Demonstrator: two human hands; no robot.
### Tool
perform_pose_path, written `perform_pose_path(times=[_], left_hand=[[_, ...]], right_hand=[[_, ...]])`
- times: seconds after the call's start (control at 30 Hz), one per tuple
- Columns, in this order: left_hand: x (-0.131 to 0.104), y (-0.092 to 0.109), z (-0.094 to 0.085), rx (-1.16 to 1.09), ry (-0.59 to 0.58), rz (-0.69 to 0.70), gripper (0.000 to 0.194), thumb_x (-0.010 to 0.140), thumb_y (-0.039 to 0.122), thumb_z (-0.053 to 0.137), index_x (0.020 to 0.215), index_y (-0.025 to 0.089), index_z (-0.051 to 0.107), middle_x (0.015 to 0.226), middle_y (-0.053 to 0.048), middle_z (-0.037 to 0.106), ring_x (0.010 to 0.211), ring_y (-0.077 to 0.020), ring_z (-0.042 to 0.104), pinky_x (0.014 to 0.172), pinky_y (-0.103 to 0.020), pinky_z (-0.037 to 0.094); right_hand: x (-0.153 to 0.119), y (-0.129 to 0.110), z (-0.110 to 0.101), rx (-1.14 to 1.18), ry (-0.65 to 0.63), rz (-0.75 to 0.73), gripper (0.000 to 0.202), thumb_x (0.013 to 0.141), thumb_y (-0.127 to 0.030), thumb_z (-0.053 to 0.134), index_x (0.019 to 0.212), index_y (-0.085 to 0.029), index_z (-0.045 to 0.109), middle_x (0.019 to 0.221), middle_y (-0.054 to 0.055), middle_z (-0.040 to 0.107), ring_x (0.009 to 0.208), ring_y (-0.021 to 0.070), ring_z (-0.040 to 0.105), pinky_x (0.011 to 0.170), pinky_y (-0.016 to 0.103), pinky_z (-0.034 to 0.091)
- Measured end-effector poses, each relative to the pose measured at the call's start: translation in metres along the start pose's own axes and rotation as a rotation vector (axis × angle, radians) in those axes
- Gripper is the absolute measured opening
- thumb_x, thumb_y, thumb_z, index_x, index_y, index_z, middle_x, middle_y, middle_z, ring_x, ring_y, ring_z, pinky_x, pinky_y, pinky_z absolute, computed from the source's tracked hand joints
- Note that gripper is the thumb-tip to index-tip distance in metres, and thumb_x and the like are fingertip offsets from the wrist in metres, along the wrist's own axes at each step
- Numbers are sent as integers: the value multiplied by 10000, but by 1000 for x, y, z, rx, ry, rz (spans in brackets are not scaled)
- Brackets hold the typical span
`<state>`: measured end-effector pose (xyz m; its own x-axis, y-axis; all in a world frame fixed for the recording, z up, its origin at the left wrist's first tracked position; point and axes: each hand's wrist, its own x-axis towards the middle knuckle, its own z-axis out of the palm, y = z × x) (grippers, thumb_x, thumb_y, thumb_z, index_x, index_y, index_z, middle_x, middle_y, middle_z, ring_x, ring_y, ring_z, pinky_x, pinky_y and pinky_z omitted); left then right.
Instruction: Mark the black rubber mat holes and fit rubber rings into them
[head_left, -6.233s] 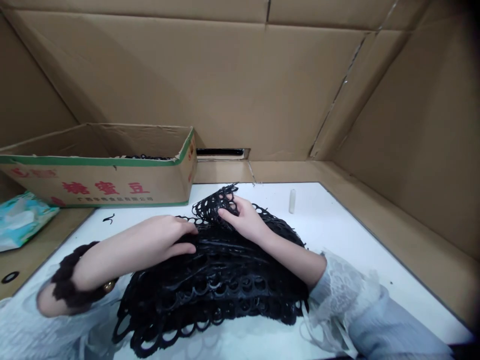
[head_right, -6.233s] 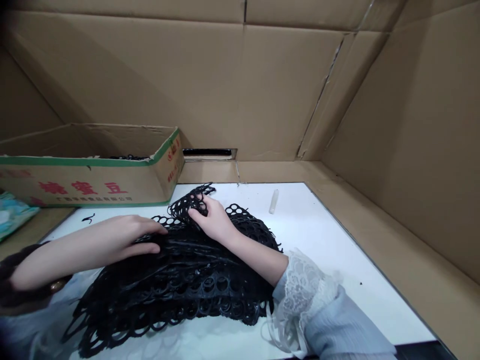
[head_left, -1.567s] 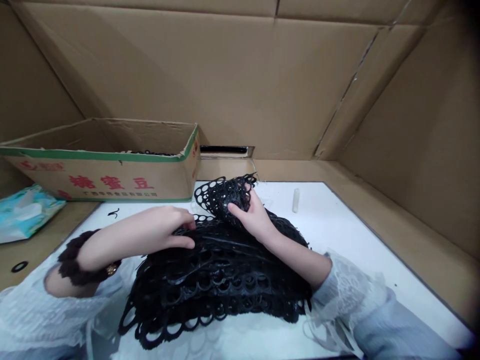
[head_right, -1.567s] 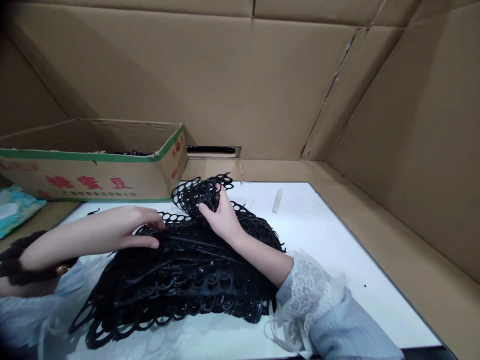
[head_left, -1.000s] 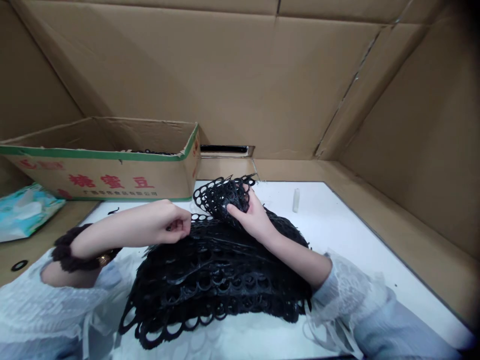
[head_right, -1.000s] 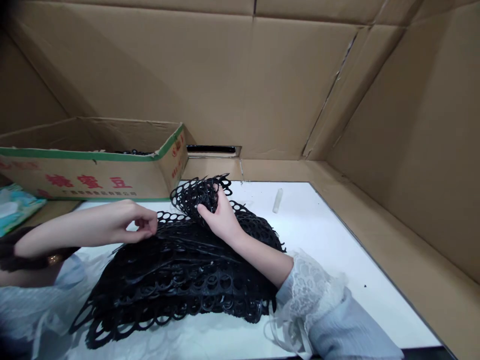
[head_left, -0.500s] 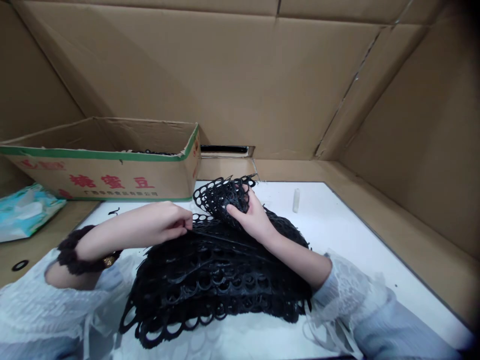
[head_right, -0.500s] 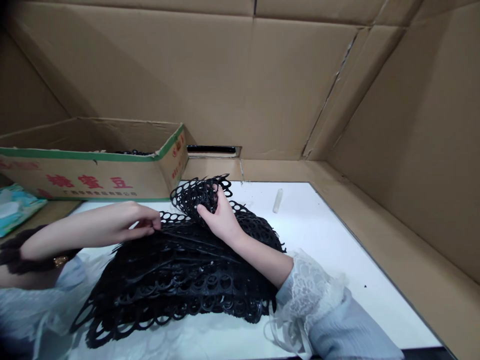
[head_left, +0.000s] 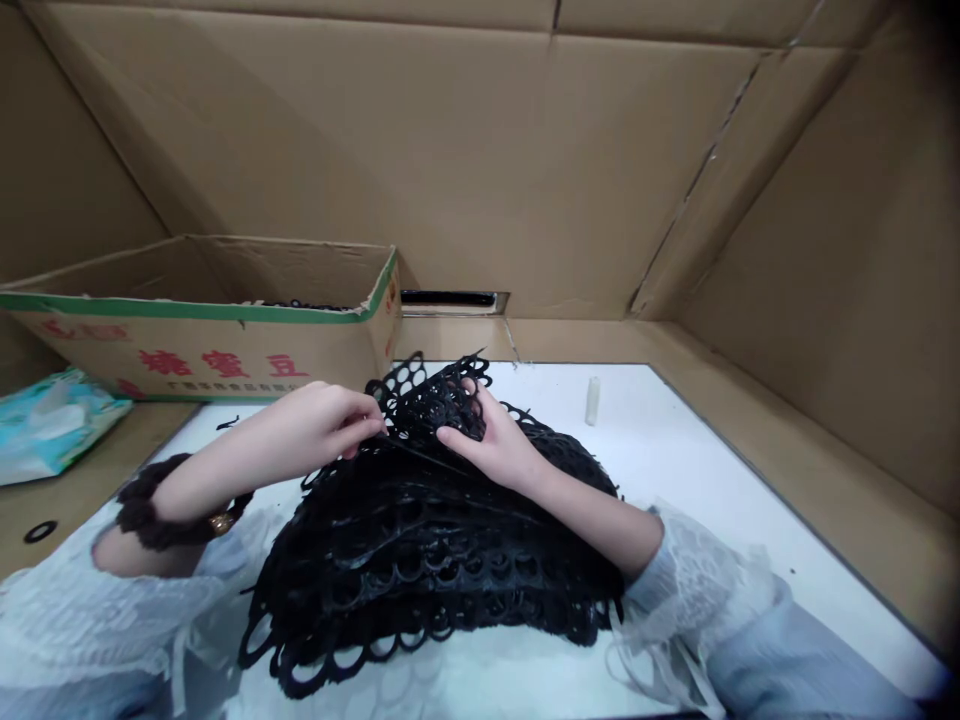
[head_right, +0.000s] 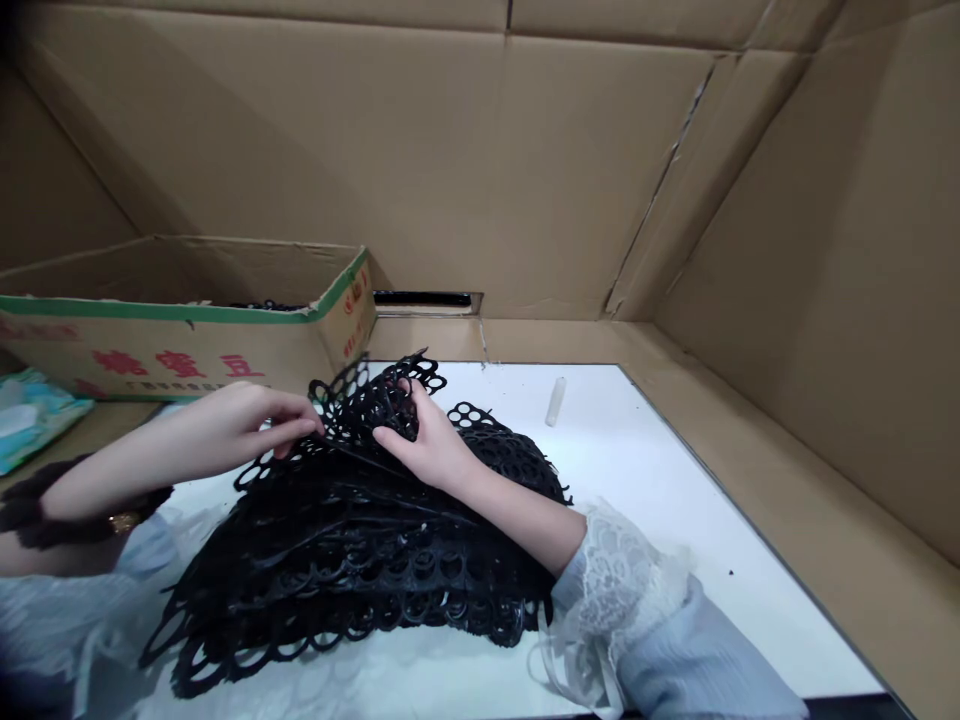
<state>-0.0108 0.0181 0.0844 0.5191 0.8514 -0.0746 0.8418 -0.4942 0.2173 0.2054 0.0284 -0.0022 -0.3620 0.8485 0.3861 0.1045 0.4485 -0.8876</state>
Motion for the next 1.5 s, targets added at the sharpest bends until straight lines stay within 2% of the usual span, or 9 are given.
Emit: perform_pose_path(times=[0.37, 0.53, 0.73, 0.9, 1.0, 1.1, 1.27, 1.4, 1.5], left_hand=[[-9, -3, 0, 62, -183, 65, 184, 801, 277, 436, 837, 228, 609, 690, 19, 609, 588, -110, 532, 527, -193, 377], [-8, -8, 1, 52, -81, 208, 262, 868, 277, 326, 851, 218, 581, 875, -24, 580, 849, -155, 526, 764, -246, 408], [-6, -6, 7, 62, 3, 190, 128, 833, 216, 359, 885, 196, 474, 855, -29, 541, 775, -161, 510, 706, -263, 403], [1, 1, 17, 114, 143, 101, 153, 867, 191, 277, 906, 188, 425, 844, -39, 523, 742, -175, 506, 686, -296, 405], [6, 3, 19, 172, 304, 116, 200, 876, 166, 255, 968, 173, 432, 924, -65, 516, 821, -192, 506, 746, -321, 404], [4, 2, 13, 202, 412, 163, 204, 893, 280, 325, 989, 162, 461, 984, -85, 503, 911, -211, 489, 800, -329, 397], [-6, -13, 2, 148, 36, 231, 313, 765, 488, 541, 924, 219, 569, 951, -48, 555, 862, -201, 520, 745, -285, 417], [-9, -18, 1, 168, -94, 182, 148, 782, 318, 518, 852, 236, 620, 840, -21, 615, 788, -177, 554, 709, -266, 419], [-10, -13, 0, 98, -164, 157, 173, 789, 239, 471, 824, 233, 640, 799, -6, 642, 715, -146, 575, 665, -239, 422]], right_hand=[[-1, -1, -1, -2, 38, 25, 491, 757, -255, 573, 1199, -170, 378, 1193, 91, 532, 1103, 194, 519, 998, 367, 390], [0, 0, 0, -3, 57, 29, 488, 760, -258, 575, 1202, -182, 381, 1184, 84, 534, 1108, 195, 514, 1001, 364, 389], [-1, -4, 1, 20, 29, 14, 447, 775, -287, 572, 1177, -201, 394, 1140, 68, 554, 1075, 190, 529, 971, 351, 410], [-2, -12, 2, -24, -88, -30, 629, 636, -312, 719, 1161, -191, 395, 1166, 75, 525, 1087, 222, 511, 962, 357, 403], [0, -10, 4, -80, -37, -42, 483, 713, -252, 626, 1140, -185, 411, 1100, 72, 545, 1021, 206, 538, 945, 357, 410], [2, -3, 3, -26, 80, -17, 371, 764, -213, 542, 1112, -192, 417, 1079, 60, 550, 1023, 180, 533, 954, 337, 404], [4, 5, 0, 69, 142, 35, 400, 751, -201, 550, 1122, -199, 401, 1116, 54, 540, 1064, 160, 517, 988, 328, 384], [4, 5, -1, 79, 148, 37, 414, 748, -204, 551, 1133, -200, 397, 1159, 59, 528, 1093, 161, 503, 1009, 335, 369], [3, 3, 0, 68, 154, 51, 425, 747, -210, 553, 1143, -198, 400, 1171, 63, 522, 1107, 165, 495, 1017, 341, 363]])
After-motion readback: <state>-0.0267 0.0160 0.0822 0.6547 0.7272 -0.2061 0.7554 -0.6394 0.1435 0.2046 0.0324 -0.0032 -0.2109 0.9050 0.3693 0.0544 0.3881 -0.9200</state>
